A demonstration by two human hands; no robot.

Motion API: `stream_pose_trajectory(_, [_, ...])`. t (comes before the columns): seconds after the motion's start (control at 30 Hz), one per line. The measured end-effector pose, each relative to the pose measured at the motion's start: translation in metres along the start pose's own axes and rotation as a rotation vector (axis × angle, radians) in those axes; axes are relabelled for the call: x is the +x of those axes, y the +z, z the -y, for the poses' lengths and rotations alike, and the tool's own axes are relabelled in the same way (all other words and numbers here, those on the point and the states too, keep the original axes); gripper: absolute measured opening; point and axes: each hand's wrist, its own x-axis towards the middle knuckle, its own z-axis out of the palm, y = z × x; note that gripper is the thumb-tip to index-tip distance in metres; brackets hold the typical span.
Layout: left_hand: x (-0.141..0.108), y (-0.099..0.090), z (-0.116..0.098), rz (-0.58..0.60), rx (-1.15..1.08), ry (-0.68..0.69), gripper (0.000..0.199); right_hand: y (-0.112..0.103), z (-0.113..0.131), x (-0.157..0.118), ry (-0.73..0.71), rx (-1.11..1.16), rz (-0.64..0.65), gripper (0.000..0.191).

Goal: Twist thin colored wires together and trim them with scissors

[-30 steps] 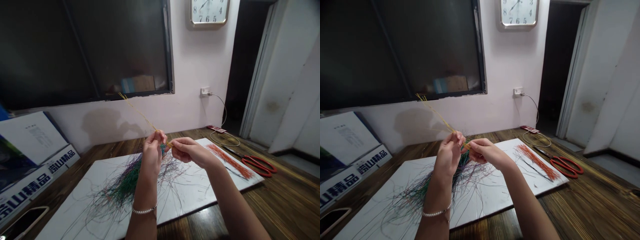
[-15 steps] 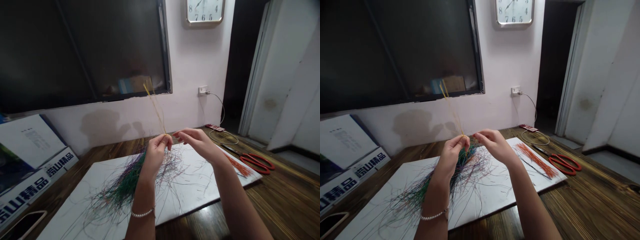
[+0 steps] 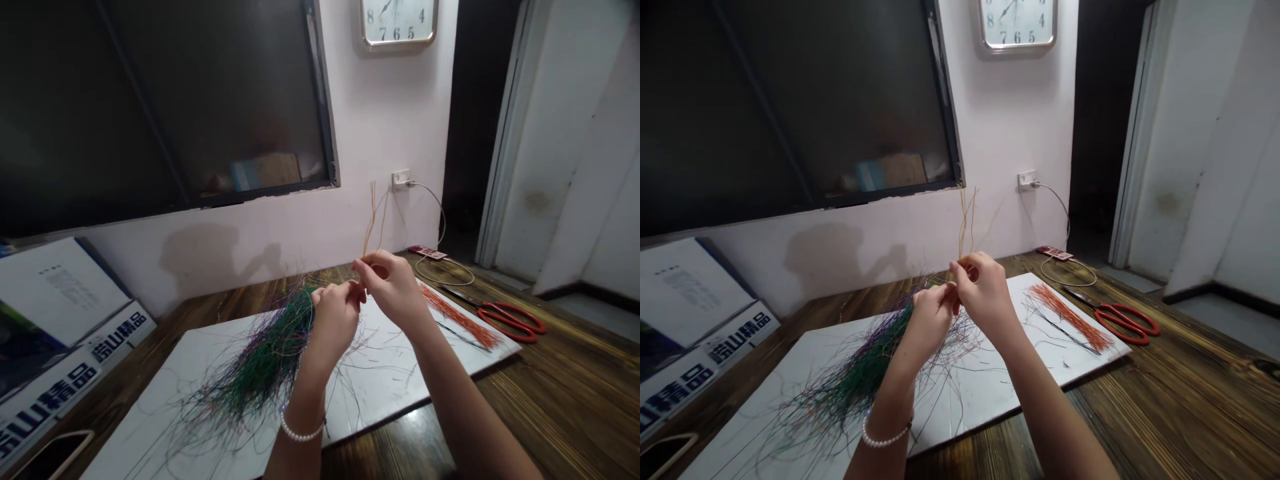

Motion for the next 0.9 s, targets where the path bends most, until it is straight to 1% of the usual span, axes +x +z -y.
stream_pose_trajectory(0.07, [0.0, 0.001, 0.001, 0.024, -0.054, -0.018, 0.028, -0.006, -0.003, 0.003, 0.032, 0.084, 0.067, 0.021])
stream_pose_trajectory(0.13, [-0.001, -0.001, 0.003, 0.061, -0.152, -0.038, 0.027, -0.013, -0.006, 0.006, 0.027, 0.175, 0.155, 0.019])
stream_pose_trajectory(0.23, [-0.003, -0.008, 0.006, 0.169, -0.247, -0.039, 0.027, -0.021, -0.011, 0.009, -0.01, 0.269, 0.241, 0.015])
stream_pose_trajectory(0.3, [-0.004, -0.014, 0.007, 0.26, -0.235, -0.023, 0.027, -0.023, -0.013, 0.01, -0.038, 0.267, 0.252, 0.012])
stream_pose_trajectory(0.37, [-0.005, -0.02, 0.007, 0.331, -0.195, -0.019, 0.028, -0.022, -0.014, 0.009, -0.06, 0.22, 0.218, 0.007])
stream_pose_trajectory(0.43, [-0.004, -0.025, 0.007, 0.371, -0.147, -0.029, 0.028, -0.018, -0.013, 0.009, -0.069, 0.171, 0.165, 0.004])
stream_pose_trajectory(0.5, [-0.004, -0.028, 0.006, 0.398, -0.127, -0.033, 0.028, -0.013, -0.011, 0.007, -0.066, 0.138, 0.138, 0.004])
stream_pose_trajectory(0.6, [-0.003, -0.032, 0.008, 0.454, -0.172, -0.027, 0.027, -0.009, -0.008, 0.006, -0.046, 0.161, 0.198, 0.006])
stream_pose_trajectory(0.73, [-0.002, -0.038, 0.011, 0.483, -0.246, -0.034, 0.029, -0.007, -0.006, 0.004, -0.024, 0.3, 0.315, 0.007])
stream_pose_trajectory(0.8, [-0.002, -0.041, 0.012, 0.493, -0.293, -0.057, 0.031, -0.007, -0.006, 0.003, -0.028, 0.342, 0.347, 0.007])
stream_pose_trajectory(0.9, [-0.002, -0.044, 0.013, 0.528, -0.407, -0.11, 0.036, -0.007, -0.005, 0.003, -0.062, 0.331, 0.377, 0.007])
